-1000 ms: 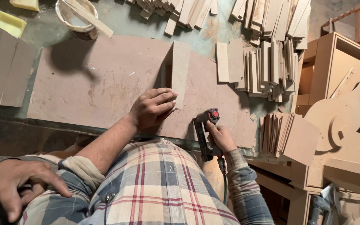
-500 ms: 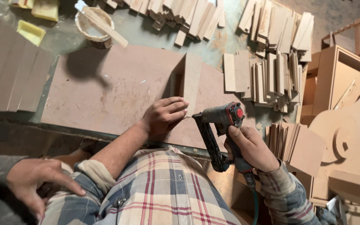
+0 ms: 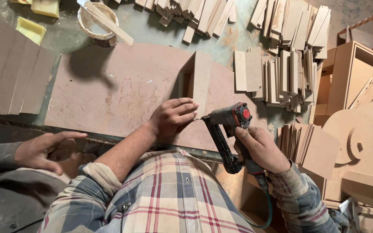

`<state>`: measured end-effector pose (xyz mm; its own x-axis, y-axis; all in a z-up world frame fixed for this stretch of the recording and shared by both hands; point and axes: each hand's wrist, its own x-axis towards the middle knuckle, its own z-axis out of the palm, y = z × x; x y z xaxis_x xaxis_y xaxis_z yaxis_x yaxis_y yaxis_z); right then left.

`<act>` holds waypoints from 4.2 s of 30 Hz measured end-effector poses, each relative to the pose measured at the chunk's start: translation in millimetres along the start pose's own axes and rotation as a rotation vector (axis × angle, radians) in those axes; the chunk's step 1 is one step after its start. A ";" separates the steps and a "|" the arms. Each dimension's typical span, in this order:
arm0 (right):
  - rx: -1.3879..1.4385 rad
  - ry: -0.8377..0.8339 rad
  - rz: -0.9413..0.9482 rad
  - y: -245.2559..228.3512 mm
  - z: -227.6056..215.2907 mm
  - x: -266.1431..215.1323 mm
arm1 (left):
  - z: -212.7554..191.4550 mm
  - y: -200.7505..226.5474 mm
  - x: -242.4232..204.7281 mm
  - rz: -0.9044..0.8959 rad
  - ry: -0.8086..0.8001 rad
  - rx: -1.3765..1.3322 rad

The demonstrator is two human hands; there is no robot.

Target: The person assembles small wooden boxes by applying glue to the edges of wooden pieces and fastening them with a pneumatic nail gun. They repeatedly pick up pieces, align them, apply glue, and nail the joints to form box frames.

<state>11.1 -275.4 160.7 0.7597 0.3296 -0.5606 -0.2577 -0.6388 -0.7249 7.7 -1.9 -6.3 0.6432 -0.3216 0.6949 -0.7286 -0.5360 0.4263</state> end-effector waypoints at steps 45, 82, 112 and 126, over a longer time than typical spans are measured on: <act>0.019 -0.037 0.032 8.6 7.3 9.8 | 9.9 -10.2 -17.6 -0.118 -0.089 -0.088; 0.491 0.233 -0.500 140.3 82.7 91.1 | 105.7 -76.0 -154.6 -1.280 0.203 -1.389; -0.112 0.335 -0.705 78.7 79.5 100.6 | 3.2 17.6 -10.0 -0.260 -0.008 -0.216; -0.344 0.532 -0.849 69.1 89.7 96.9 | -22.7 69.4 4.4 -0.919 -0.418 -0.493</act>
<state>13.3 -225.2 20.4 0.7963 0.4668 0.3846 0.6003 -0.5318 -0.5973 -45.3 -22.8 39.5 0.9452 -0.2496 -0.2103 0.1086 -0.3670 0.9238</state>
